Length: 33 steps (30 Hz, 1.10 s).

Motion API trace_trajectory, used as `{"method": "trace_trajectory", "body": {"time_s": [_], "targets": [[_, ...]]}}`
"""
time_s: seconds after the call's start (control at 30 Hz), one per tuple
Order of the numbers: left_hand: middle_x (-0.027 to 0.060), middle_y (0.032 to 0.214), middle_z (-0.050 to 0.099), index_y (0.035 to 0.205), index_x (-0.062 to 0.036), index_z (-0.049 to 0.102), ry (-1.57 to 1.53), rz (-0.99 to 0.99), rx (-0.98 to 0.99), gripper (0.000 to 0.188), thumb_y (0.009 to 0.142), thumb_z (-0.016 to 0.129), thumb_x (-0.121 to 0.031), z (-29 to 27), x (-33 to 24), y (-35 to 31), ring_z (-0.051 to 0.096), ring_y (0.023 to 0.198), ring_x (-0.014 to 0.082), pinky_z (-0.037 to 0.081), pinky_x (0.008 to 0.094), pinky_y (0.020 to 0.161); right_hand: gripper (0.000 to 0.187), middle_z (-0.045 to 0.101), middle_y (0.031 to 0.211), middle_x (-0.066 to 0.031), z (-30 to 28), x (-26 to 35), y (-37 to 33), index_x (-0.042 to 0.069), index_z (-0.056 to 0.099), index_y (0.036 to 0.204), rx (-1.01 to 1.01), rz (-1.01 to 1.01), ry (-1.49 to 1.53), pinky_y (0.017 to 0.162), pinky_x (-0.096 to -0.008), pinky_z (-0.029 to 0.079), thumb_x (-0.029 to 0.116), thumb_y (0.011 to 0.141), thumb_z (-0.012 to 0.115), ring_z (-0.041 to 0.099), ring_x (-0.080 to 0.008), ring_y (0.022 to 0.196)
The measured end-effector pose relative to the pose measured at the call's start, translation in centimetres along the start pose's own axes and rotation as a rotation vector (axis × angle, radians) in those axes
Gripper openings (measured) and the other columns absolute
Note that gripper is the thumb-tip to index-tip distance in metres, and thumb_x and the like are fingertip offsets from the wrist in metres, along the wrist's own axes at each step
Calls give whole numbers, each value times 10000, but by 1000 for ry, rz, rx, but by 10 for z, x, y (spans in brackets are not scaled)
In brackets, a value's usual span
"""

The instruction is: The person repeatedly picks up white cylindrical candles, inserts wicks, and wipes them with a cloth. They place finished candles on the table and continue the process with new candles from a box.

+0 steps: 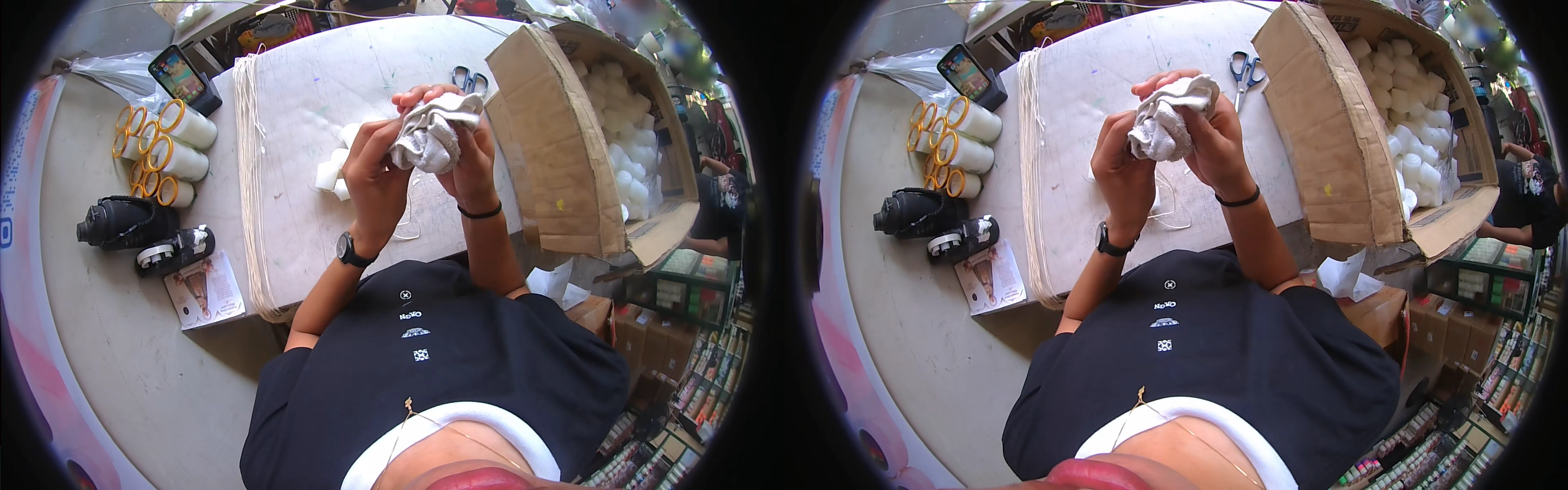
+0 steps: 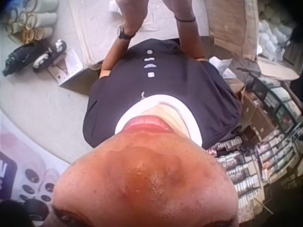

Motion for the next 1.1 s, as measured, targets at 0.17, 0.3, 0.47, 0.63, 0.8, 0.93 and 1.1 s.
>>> {"method": "trace_trajectory", "body": {"time_s": [0.17,0.3,0.47,0.63,0.8,0.93,1.1], "targets": [[89,989,637,1122,-19,648,102,54,60,449,699,746,99,2,-1,-2,634,783,150,501,257,622,439,673,1085,-193,-6,1,-4,-65,591,1119,-167,11,-261,903,-336,521,339,1051,432,656,-215,1005],[124,1005,637,1179,-18,609,102,64,114,508,697,749,67,-2,2,-5,670,847,222,543,295,669,514,706,1025,-212,-6,1,-7,-84,624,1084,-265,75,-377,783,-320,556,365,1067,374,693,-200,903],[129,1167,593,1288,5,525,-353,-129,198,569,794,775,-125,-2,18,-11,597,1097,204,498,318,904,481,693,1074,-182,-3,-2,-6,-66,626,1063,-267,-26,-447,801,-297,544,355,1063,394,682,-189,902],[71,1133,588,1250,-18,519,-782,-503,144,512,916,704,-359,5,51,-22,540,1127,136,437,291,954,425,701,940,-112,-10,-11,-18,-43,628,987,-373,58,-641,701,-250,521,344,1047,465,658,-120,792],[59,1078,608,1289,-48,423,-824,-633,206,452,960,653,-256,14,69,-36,590,940,93,500,238,750,355,582,654,17,-27,-11,-19,-42,681,831,-512,42,-733,496,-220,355,267,991,610,479,-24,595],[37,1061,616,1338,-56,360,-844,-660,231,485,971,632,-217,22,79,-45,603,990,116,500,263,803,377,510,583,48,-29,-15,-16,-30,672,741,-533,33,-743,463,-226,293,259,979,633,410,-14,547],[55,1162,599,1351,-70,390,-993,-692,170,445,994,592,-244,27,84,-48,596,1041,123,491,276,864,520,431,516,69,-37,-19,-13,48,535,574,-588,59,-638,444,-238,243,355,988,606,344,-14,493]]}}
Point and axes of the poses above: each hand's wrist, its own y-axis towards the middle knuckle, its own z-axis out of the palm, x = y × z, the point moved 8 cm from there along y, towards the middle knuckle
